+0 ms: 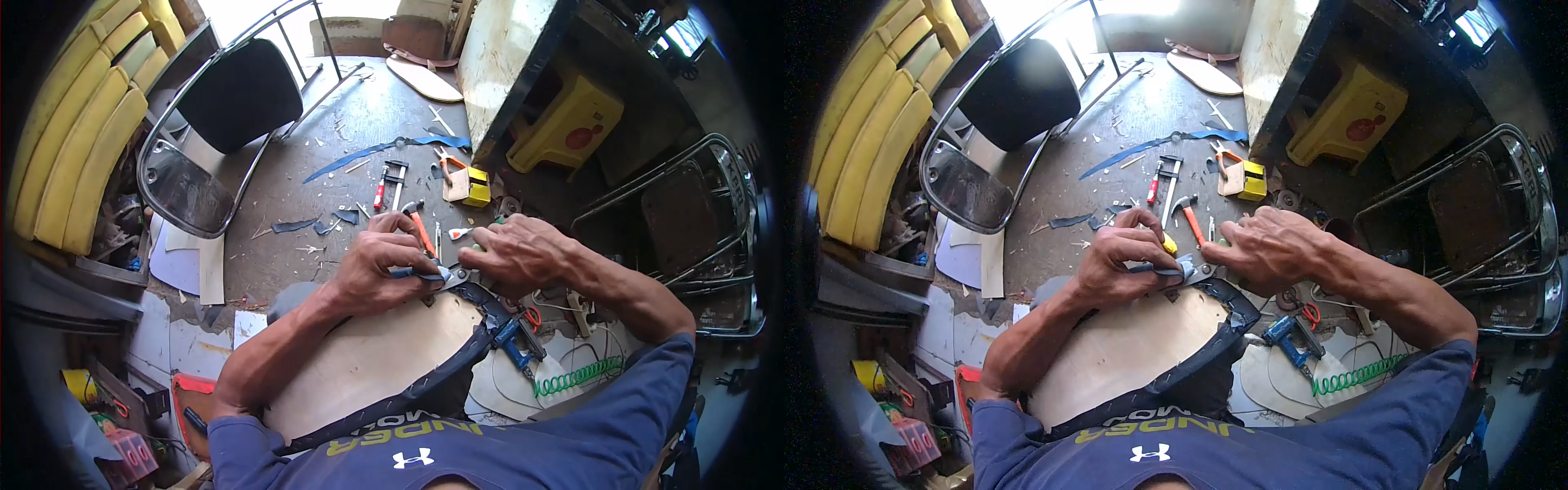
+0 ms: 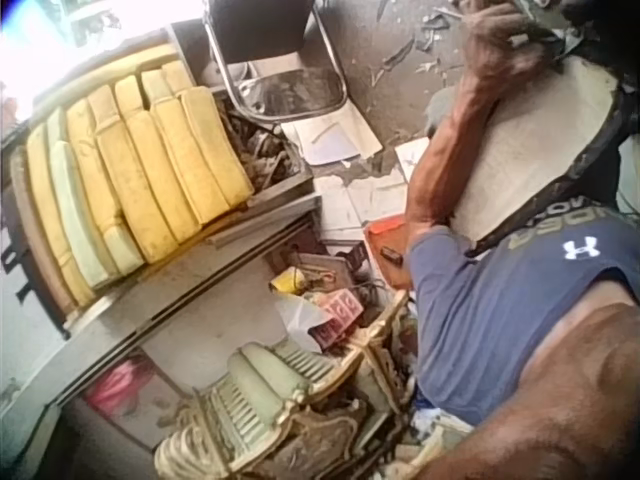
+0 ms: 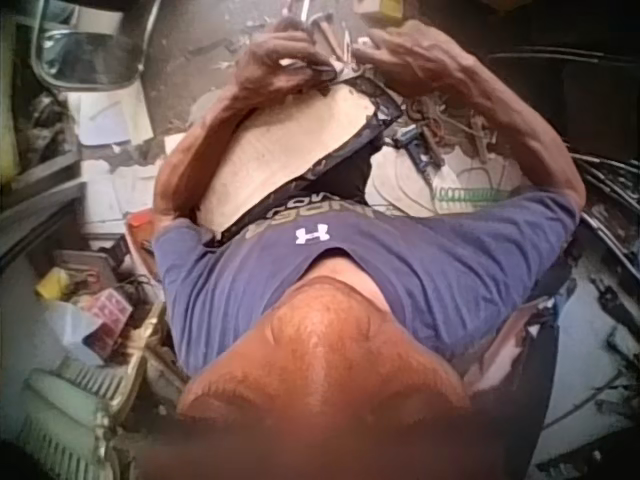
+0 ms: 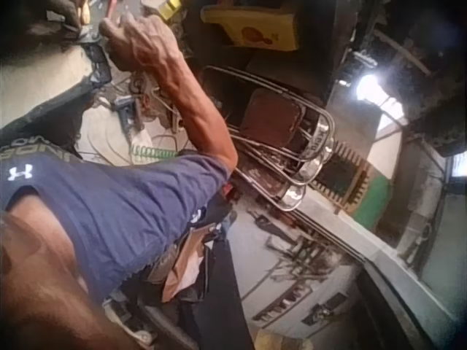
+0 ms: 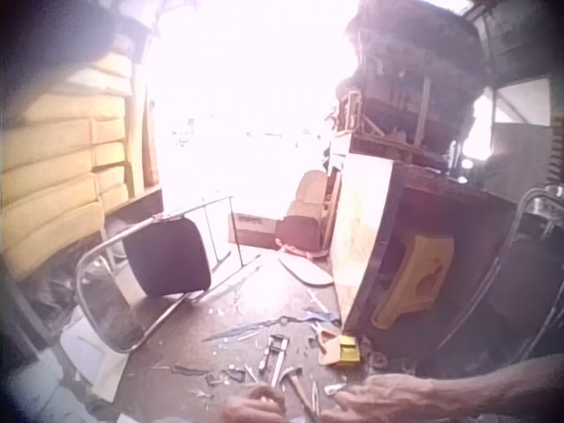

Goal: The person reupholsters a chair component by stretching black fabric over a wooden and foam base, securing it with a pneumatic stapler, and trimming the excess fabric with scissors.

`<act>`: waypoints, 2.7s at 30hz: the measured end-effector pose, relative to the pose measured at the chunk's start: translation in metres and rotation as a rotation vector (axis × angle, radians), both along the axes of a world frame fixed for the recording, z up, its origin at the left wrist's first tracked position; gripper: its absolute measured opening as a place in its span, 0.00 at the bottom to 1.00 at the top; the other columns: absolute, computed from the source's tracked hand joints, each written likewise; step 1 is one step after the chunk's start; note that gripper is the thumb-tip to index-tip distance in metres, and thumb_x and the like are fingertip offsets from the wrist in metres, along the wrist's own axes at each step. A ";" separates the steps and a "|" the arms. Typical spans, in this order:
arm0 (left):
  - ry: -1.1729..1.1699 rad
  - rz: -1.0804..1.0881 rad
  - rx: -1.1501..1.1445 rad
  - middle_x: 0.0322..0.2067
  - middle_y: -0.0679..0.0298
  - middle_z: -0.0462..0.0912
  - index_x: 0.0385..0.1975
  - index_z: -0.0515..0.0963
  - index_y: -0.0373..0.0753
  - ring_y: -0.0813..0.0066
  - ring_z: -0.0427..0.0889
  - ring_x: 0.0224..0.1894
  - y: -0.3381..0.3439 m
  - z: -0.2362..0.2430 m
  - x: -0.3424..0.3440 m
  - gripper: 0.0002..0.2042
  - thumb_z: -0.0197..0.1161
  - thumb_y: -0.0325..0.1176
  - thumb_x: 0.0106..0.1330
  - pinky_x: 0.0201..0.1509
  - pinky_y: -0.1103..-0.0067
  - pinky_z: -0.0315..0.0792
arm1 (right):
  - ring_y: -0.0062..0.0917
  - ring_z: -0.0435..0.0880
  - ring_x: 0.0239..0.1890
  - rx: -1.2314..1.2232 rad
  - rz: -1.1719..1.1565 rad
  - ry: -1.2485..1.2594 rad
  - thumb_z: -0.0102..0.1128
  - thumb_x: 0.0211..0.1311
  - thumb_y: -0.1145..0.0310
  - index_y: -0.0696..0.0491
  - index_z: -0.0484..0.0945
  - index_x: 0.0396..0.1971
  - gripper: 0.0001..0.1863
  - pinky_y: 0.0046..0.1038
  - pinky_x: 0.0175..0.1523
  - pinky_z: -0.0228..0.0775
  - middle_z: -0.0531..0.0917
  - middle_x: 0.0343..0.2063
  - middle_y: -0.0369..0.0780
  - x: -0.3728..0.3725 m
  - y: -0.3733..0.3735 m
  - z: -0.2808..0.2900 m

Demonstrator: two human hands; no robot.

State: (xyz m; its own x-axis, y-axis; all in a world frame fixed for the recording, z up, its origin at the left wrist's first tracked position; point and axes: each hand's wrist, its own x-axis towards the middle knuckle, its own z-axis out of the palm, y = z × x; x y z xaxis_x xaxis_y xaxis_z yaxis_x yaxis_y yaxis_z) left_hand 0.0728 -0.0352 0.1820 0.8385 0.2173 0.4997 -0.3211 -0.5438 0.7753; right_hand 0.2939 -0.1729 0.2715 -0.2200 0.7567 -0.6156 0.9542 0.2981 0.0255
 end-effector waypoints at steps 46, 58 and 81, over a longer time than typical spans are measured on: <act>-0.289 0.671 -0.648 0.57 0.54 0.82 0.69 0.67 0.32 0.74 0.82 0.49 0.029 0.019 0.004 0.30 0.70 0.34 0.70 0.50 0.77 0.77 | 0.30 0.81 0.40 0.935 0.346 0.262 0.68 0.56 0.65 0.44 0.77 0.49 0.19 0.34 0.44 0.74 0.77 0.36 0.39 -0.022 0.031 -0.004; -0.035 0.589 0.331 0.41 0.58 0.84 0.47 0.83 0.37 0.62 0.80 0.44 -0.005 0.054 -0.003 0.12 0.66 0.26 0.64 0.50 0.68 0.73 | 0.11 0.75 0.35 0.587 -1.145 1.298 0.74 0.62 0.70 0.51 0.73 0.51 0.21 0.18 0.38 0.69 0.76 0.32 0.31 -0.047 -0.083 -0.079; 0.212 0.657 0.432 0.38 0.64 0.77 0.46 0.85 0.39 0.65 0.75 0.42 -0.134 -0.008 -0.036 0.16 0.76 0.27 0.56 0.50 0.67 0.63 | 0.27 0.82 0.39 0.728 -1.188 1.076 0.71 0.66 0.58 0.53 0.70 0.59 0.28 0.32 0.47 0.76 0.81 0.36 0.41 -0.074 -0.071 -0.098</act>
State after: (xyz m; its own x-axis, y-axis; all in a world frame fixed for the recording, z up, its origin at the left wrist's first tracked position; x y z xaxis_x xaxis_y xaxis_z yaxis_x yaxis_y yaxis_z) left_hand 0.0372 -0.1696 0.1743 0.6931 0.5219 0.4972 0.2975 -0.8354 0.4623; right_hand 0.2194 -0.2435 0.1732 0.5602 0.8248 -0.0763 0.3079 -0.2928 -0.9052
